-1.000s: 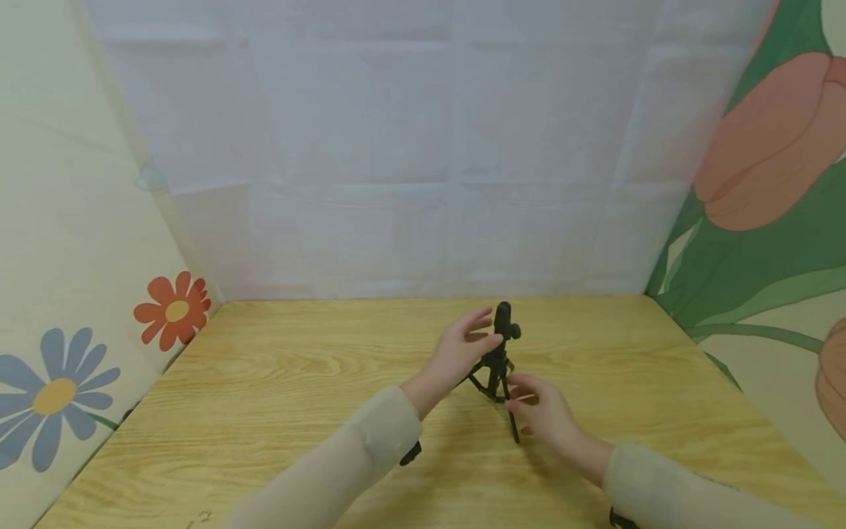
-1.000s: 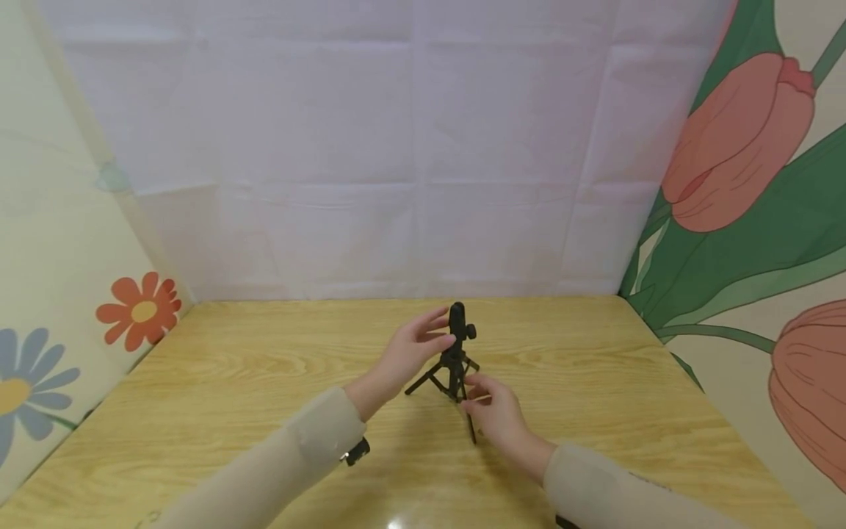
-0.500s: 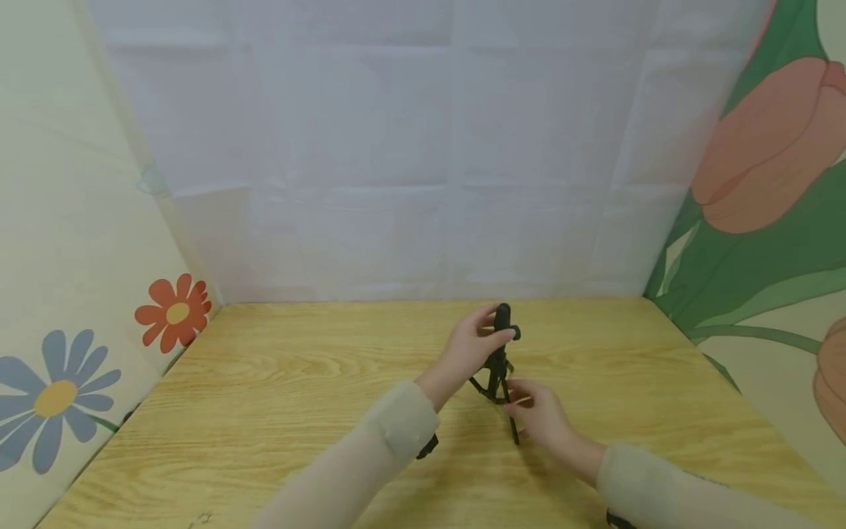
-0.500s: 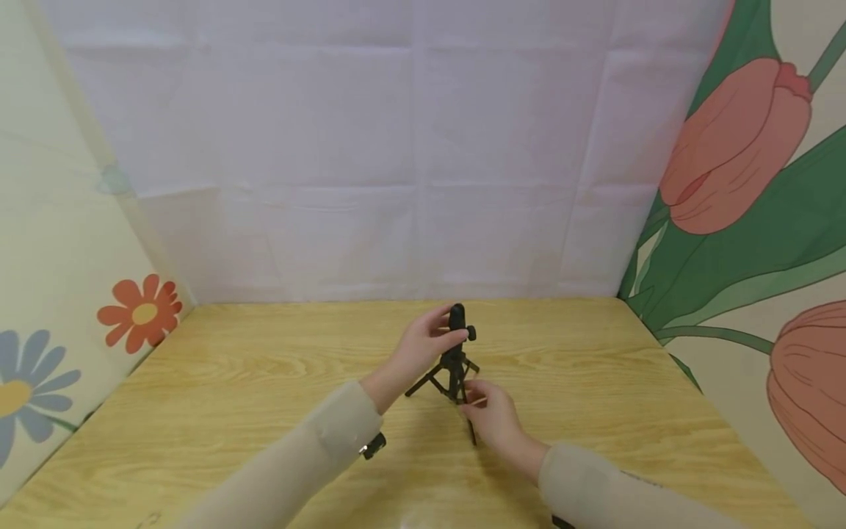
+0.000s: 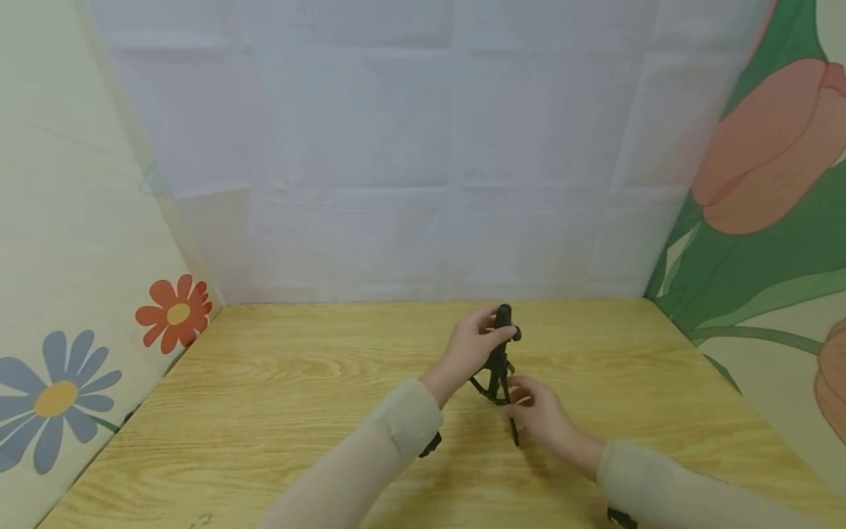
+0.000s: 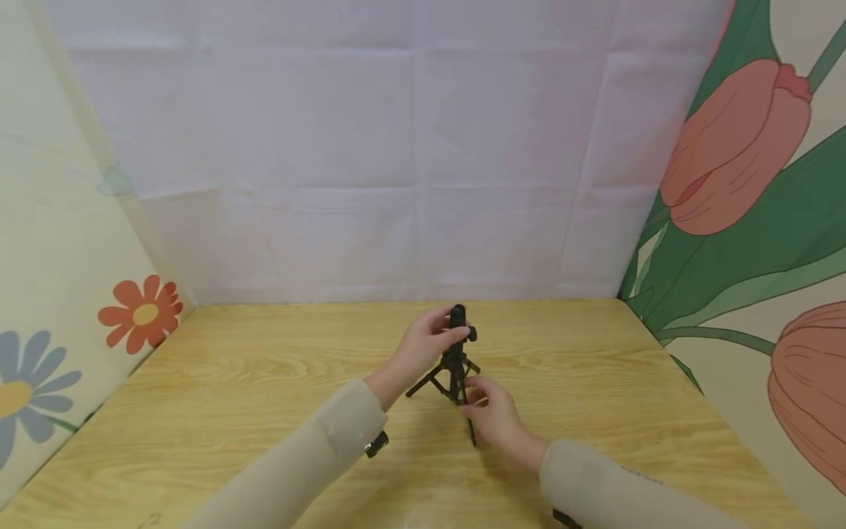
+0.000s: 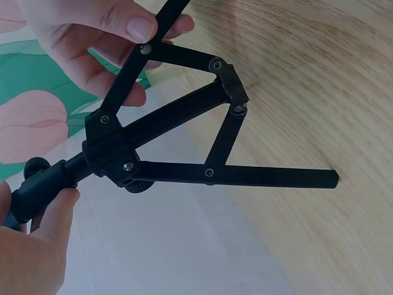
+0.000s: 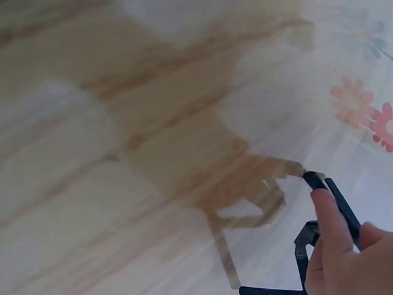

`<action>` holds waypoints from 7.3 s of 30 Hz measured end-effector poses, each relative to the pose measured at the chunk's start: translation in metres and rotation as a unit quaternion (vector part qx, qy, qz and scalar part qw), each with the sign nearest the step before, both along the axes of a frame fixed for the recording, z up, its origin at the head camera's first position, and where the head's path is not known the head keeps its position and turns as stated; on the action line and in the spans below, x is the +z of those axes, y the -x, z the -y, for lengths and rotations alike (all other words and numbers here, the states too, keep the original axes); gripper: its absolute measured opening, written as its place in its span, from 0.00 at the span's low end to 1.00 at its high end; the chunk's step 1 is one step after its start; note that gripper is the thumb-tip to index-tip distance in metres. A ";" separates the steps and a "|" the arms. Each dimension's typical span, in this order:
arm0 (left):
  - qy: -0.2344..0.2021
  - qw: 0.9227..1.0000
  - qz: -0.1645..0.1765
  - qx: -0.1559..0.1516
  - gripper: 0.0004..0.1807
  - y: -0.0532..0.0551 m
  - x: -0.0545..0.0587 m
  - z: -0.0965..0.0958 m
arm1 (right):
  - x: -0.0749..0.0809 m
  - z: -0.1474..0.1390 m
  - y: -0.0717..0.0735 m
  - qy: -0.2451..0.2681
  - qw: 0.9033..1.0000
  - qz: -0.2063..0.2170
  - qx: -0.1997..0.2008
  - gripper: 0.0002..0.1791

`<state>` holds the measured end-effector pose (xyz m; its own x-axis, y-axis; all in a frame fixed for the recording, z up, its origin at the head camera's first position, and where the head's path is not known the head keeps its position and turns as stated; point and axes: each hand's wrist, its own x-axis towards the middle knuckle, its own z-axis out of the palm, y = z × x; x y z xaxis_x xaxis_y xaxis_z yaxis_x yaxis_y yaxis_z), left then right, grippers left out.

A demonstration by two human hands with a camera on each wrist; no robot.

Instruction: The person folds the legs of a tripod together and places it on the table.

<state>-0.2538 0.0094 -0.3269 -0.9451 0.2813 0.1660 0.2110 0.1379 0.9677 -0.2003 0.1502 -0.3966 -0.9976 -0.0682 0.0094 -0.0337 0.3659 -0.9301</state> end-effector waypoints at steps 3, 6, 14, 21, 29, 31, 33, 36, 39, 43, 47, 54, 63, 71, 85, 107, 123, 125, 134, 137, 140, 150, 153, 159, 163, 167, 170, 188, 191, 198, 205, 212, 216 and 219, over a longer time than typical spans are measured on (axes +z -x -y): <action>-0.006 1.000 -0.002 -0.007 0.26 0.000 0.000 0.001 | 0.000 -0.001 0.002 0.011 1.000 0.004 0.011 0.21; -0.014 1.000 0.001 -0.013 0.25 -0.001 0.000 0.002 | -0.001 -0.001 0.003 0.017 1.000 0.002 0.017 0.20; -0.035 0.999 0.010 -0.015 0.24 -0.002 0.002 0.003 | -0.002 0.000 0.004 0.024 0.999 -0.002 0.023 0.19; -0.038 0.999 0.013 -0.014 0.24 0.000 0.002 0.003 | -0.002 -0.001 0.007 -0.007 0.999 -0.043 0.028 0.17; -0.040 0.999 0.006 -0.011 0.22 -0.002 0.005 0.003 | 0.000 -0.002 0.010 -0.014 0.997 -0.064 0.032 0.15; -0.039 0.999 0.007 -0.010 0.22 -0.002 0.006 0.003 | -0.001 -0.003 0.010 -0.013 0.997 -0.070 0.038 0.15; -0.037 0.999 0.006 -0.008 0.22 -0.001 0.005 0.003 | -0.002 -0.003 0.010 -0.017 0.996 -0.080 0.046 0.15; -0.037 0.999 0.006 -0.006 0.22 -0.001 0.004 0.003 | -0.003 -0.006 0.011 -0.036 0.992 -0.107 0.062 0.15; -0.039 0.999 0.006 -0.006 0.22 -0.001 0.004 0.003 | -0.005 -0.011 0.013 -0.075 0.983 -0.145 0.088 0.14; -0.039 0.999 0.005 -0.006 0.23 -0.001 0.004 0.003 | -0.005 -0.017 0.018 -0.116 0.965 -0.186 0.146 0.14; -0.040 0.999 0.007 -0.006 0.24 -0.001 0.005 0.003 | -0.006 -0.022 0.021 -0.109 0.956 -0.183 0.201 0.18; -0.046 0.999 0.017 -0.006 0.23 0.000 0.005 0.004 | -0.009 -0.024 0.026 -0.084 0.956 -0.176 0.219 0.21; -0.055 0.998 0.024 -0.005 0.22 0.002 0.004 0.004 | -0.012 -0.023 0.026 -0.090 0.960 -0.188 0.187 0.21; -0.067 0.997 0.037 -0.003 0.22 0.002 0.005 0.005 | -0.011 -0.020 0.026 -0.092 0.960 -0.202 0.168 0.20; -0.065 0.997 0.035 0.005 0.21 0.003 0.007 0.006 | -0.012 -0.017 0.030 -0.108 0.960 -0.209 0.152 0.18; -0.063 0.997 0.041 -0.008 0.21 0.002 0.006 0.004 | -0.009 -0.010 0.030 -0.129 0.962 -0.212 0.114 0.22; -0.066 0.997 0.035 0.005 0.23 0.001 0.001 0.008 | -0.007 -0.009 0.026 -0.085 0.991 -0.071 0.081 0.43; -0.075 0.996 0.040 0.005 0.23 0.002 0.000 0.010 | -0.007 -0.009 0.027 -0.082 0.990 -0.069 0.089 0.42; -0.087 0.995 0.047 0.004 0.23 0.004 0.002 0.016 | -0.012 -0.006 0.032 -0.076 0.990 -0.066 0.100 0.41; -0.083 0.995 0.049 0.002 0.24 0.004 0.003 0.015 | -0.013 -0.006 0.033 -0.079 0.989 -0.065 0.104 0.40; -0.082 0.995 0.052 0.001 0.25 0.004 0.003 0.015 | -0.014 -0.005 0.034 -0.072 0.990 -0.065 0.105 0.39; -0.072 0.996 0.056 0.006 0.25 0.004 0.006 0.014 | -0.013 -0.003 0.034 -0.049 0.990 -0.071 0.115 0.33; -0.069 0.996 0.053 0.003 0.24 0.004 0.006 0.014 | -0.013 -0.002 0.035 -0.049 0.990 -0.069 0.112 0.33; -0.077 0.996 0.051 -0.002 0.24 0.005 0.005 0.017 | -0.013 0.000 0.037 -0.056 0.992 -0.063 0.097 0.34; -0.085 0.995 0.053 -0.005 0.24 0.006 0.005 0.020 | -0.013 0.000 0.037 -0.058 0.992 -0.059 0.098 0.33; -0.092 0.994 0.054 -0.003 0.23 0.006 0.005 0.022 | -0.013 0.001 0.037 -0.058 0.991 -0.059 0.101 0.34; -0.096 0.994 0.054 0.002 0.22 0.006 0.005 0.024 | -0.013 0.002 0.036 -0.057 0.991 -0.059 0.105 0.34; -0.120 0.992 0.028 0.007 0.21 0.002 -0.001 0.060 | -0.013 0.008 0.042 -0.051 0.985 -0.082 0.146 0.34; -0.125 0.992 0.025 0.009 0.20 0.001 -0.003 0.063 | -0.013 0.009 0.043 -0.058 0.984 -0.085 0.143 0.34; -0.089 0.996 0.023 0.016 0.19 -0.006 0.001 0.074 | -0.008 0.007 0.043 -0.074 0.983 -0.083 0.147 0.34; -0.039 0.999 0.023 0.026 0.20 -0.011 0.003 0.094 | -0.001 0.003 0.045 -0.092 0.985 -0.073 0.130 0.35; 0.013 0.999 0.021 0.029 0.18 -0.010 -0.002 0.112 | 0.002 0.002 0.047 -0.099 0.983 -0.069 0.136 0.36; 0.055 0.998 0.025 0.034 0.18 -0.011 -0.005 0.122 | 0.004 0.001 0.049 -0.114 0.982 -0.063 0.138 0.37; 0.090 0.995 0.031 0.041 0.18 -0.012 -0.008 0.128 | 0.006 0.000 0.050 -0.132 0.979 -0.059 0.140 0.37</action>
<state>-0.2417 -0.1188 -0.3347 -0.9727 0.2238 0.0610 0.1334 0.3245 0.9364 -0.2503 0.1507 -0.3910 -0.9324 -0.3551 0.0681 -0.2687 0.5547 -0.7875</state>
